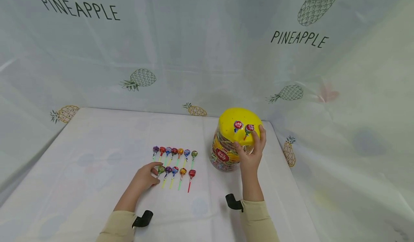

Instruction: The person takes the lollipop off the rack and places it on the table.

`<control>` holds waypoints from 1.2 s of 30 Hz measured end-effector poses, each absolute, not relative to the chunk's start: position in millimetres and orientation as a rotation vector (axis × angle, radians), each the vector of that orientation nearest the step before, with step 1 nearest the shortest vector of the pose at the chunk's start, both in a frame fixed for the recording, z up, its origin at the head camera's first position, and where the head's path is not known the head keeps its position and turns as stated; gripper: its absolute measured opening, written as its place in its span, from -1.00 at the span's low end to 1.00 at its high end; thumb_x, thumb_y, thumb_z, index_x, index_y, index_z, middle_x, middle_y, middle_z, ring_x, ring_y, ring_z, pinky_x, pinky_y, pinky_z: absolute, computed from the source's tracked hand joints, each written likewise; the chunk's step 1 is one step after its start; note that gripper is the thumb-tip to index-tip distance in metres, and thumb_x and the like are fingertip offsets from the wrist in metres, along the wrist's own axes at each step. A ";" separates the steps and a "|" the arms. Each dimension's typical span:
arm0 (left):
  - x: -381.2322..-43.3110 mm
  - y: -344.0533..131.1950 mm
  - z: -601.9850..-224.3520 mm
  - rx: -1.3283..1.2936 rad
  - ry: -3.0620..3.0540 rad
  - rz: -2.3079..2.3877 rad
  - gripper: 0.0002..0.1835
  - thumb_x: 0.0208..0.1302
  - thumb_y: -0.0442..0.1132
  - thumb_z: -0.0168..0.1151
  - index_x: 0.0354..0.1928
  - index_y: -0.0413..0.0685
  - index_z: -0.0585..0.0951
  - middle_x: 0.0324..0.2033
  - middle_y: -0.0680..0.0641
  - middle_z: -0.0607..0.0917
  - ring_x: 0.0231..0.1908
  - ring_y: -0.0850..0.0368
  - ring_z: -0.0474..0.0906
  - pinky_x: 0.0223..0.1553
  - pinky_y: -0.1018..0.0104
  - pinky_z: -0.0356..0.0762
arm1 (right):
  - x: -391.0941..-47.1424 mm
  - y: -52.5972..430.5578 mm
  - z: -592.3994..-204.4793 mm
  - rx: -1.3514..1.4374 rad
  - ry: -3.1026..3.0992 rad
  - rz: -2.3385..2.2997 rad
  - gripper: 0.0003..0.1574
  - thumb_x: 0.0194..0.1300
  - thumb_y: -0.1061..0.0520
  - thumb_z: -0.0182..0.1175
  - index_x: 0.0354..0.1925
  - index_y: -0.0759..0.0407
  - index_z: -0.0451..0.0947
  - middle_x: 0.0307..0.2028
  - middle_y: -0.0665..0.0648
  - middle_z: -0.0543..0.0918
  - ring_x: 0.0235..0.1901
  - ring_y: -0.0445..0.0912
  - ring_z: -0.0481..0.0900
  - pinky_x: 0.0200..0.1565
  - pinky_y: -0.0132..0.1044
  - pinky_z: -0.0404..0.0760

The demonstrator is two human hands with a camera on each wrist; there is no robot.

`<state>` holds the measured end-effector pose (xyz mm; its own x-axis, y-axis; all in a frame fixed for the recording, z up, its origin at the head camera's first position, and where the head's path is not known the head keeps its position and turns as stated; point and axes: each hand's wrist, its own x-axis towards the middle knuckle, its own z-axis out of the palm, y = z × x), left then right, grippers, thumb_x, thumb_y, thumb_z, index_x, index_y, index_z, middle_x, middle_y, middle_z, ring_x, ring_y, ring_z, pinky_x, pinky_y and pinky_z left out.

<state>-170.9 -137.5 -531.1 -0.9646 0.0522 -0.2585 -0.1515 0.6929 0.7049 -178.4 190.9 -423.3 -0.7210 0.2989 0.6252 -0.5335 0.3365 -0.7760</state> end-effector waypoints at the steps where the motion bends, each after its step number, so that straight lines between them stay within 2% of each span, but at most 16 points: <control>1: -170.4 -137.3 -531.3 -0.077 2.652 1.132 -0.36 0.03 -0.46 0.42 0.23 -0.20 0.50 -0.34 -0.03 0.58 -0.44 0.08 0.40 -0.35 0.19 0.39 | -178.3 191.1 -423.3 0.205 -1.882 1.465 -0.35 0.17 0.39 0.32 0.21 0.34 0.35 0.44 0.30 0.03 0.46 0.03 -0.10 0.36 -0.02 0.17; 9: -168.4 -136.3 -528.7 -0.078 2.717 1.104 -0.52 0.16 -0.43 0.33 0.17 -0.24 0.55 -0.38 -0.02 0.62 -0.46 0.10 0.42 -0.34 0.17 0.40 | -179.1 192.2 -425.1 0.235 -1.867 1.476 -0.34 0.15 0.42 0.32 0.21 0.37 0.34 0.44 0.32 0.02 0.47 0.00 -0.11 0.38 0.02 0.11; 18: -169.6 -133.2 -531.8 -0.074 2.718 1.160 -0.50 0.10 -0.43 0.38 0.15 -0.25 0.56 -0.42 0.01 0.61 -0.51 0.12 0.43 -0.40 0.21 0.40 | -179.2 193.3 -426.5 0.235 -1.872 1.469 -0.33 0.16 0.41 0.31 0.23 0.36 0.34 0.45 0.32 0.02 0.47 -0.01 -0.12 0.39 0.05 0.05; 27: -171.9 -133.2 -536.4 -0.087 2.699 1.158 -0.48 0.09 -0.41 0.40 0.16 -0.22 0.55 -0.41 0.00 0.60 -0.45 0.09 0.45 -0.31 0.13 0.43 | -179.1 192.1 -426.3 0.220 -1.880 1.470 -0.34 0.16 0.40 0.33 0.22 0.35 0.35 0.45 0.31 0.02 0.46 0.02 -0.09 0.38 -0.01 0.12; 36: -173.6 -130.2 -532.8 -0.084 2.743 1.128 -0.46 0.09 -0.32 0.44 0.17 -0.16 0.56 -0.33 -0.04 0.60 -0.44 0.08 0.43 -0.34 0.13 0.41 | -178.9 192.5 -426.3 0.223 -1.882 1.459 -0.35 0.17 0.40 0.32 0.21 0.35 0.35 0.45 0.32 0.02 0.47 0.00 -0.13 0.40 0.03 0.03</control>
<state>-173.6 -130.2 -532.8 -0.9833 0.0136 -0.1815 -0.1181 0.7115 0.6927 -178.9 192.5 -426.3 -0.7168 0.2888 0.6347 -0.5426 0.3405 -0.7678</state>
